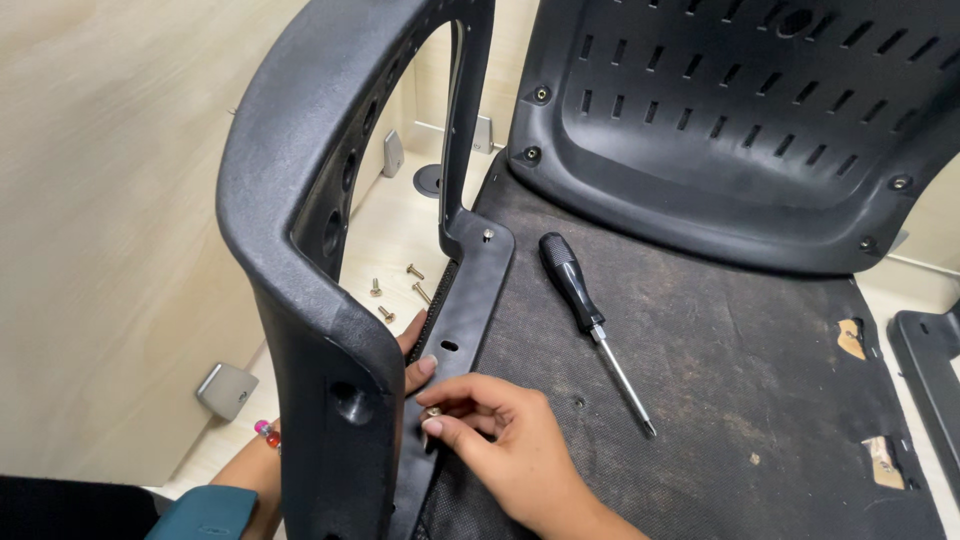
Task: The person attaches a black plastic armrest to a chair seat using a screwdriver and screws. They align the armrest, insert screws, and tighten them to secure the armrest to the seat.
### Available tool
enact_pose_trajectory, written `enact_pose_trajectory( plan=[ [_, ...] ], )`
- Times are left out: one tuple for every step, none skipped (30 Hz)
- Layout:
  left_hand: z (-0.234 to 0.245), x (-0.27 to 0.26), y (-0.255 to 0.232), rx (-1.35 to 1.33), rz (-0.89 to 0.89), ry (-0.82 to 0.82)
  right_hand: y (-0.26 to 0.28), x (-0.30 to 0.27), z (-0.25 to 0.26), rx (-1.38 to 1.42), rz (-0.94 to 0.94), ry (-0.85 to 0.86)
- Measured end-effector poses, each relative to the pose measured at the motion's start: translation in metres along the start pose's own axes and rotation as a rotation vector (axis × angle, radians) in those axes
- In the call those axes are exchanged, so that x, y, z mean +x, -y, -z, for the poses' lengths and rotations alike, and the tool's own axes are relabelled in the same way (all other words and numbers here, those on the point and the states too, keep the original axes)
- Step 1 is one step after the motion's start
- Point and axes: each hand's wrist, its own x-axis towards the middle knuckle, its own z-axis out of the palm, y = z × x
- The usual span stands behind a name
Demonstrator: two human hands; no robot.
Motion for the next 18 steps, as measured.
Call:
enact_pose_trajectory(
  plan=[
    [0.007, 0.000, 0.000, 0.104, -0.010, 0.095, 0.000, -0.001, 0.001, 0.012, -0.002, -0.027],
    [0.005, 0.000, -0.007, 0.066, 0.059, 0.076, -0.001, -0.002, 0.002, 0.023, -0.005, -0.053],
    [0.000, -0.001, -0.016, 0.030, 0.128, 0.057, -0.002, -0.003, 0.003, 0.036, -0.007, -0.080],
    [-0.002, -0.001, -0.024, -0.006, 0.197, 0.038, -0.002, -0.004, 0.006, 0.035, -0.013, -0.110],
    [-0.002, 0.000, -0.030, -0.019, 0.260, 0.063, -0.002, -0.004, 0.010, 0.033, -0.019, -0.140],
    [-0.001, 0.000, -0.036, -0.031, 0.322, 0.087, -0.002, -0.005, 0.012, 0.031, -0.025, -0.171],
    [0.000, 0.000, -0.042, -0.043, 0.381, 0.111, -0.001, -0.005, 0.014, 0.033, -0.028, -0.188],
    [0.002, 0.000, -0.048, -0.113, 0.401, 0.061, -0.001, -0.005, 0.015, 0.035, -0.032, -0.206],
    [0.002, 0.000, -0.054, -0.184, 0.420, 0.014, 0.000, -0.006, 0.015, 0.037, -0.036, -0.226],
    [0.004, 0.000, -0.057, -0.255, 0.439, -0.033, 0.000, -0.006, 0.013, -0.042, 0.003, -0.205],
    [0.007, 0.003, -0.059, -0.311, 0.383, -0.031, 0.000, -0.006, 0.009, -0.119, 0.045, -0.187],
    [0.009, 0.006, -0.060, -0.367, 0.326, -0.029, 0.001, -0.006, 0.006, -0.195, 0.086, -0.169],
    [0.012, 0.009, -0.061, -0.422, 0.272, -0.031, 0.002, -0.005, 0.004, -0.253, 0.087, -0.172],
    [0.014, 0.012, -0.061, -0.478, 0.217, -0.032, 0.004, -0.005, 0.002, -0.310, 0.088, -0.176],
    [0.016, 0.012, -0.063, -0.535, 0.168, -0.031, 0.005, -0.006, 0.000, -0.367, 0.083, -0.176],
    [0.018, 0.011, -0.064, -0.592, 0.119, -0.031, 0.006, -0.005, -0.001, -0.361, 0.083, -0.185],
    [0.020, 0.012, -0.066, -0.640, 0.163, 0.002, 0.007, -0.005, -0.001, -0.353, 0.084, -0.196],
    [0.023, 0.012, -0.069, -0.687, 0.206, 0.036, 0.008, -0.004, -0.002, -0.346, 0.085, -0.206]
  ],
)
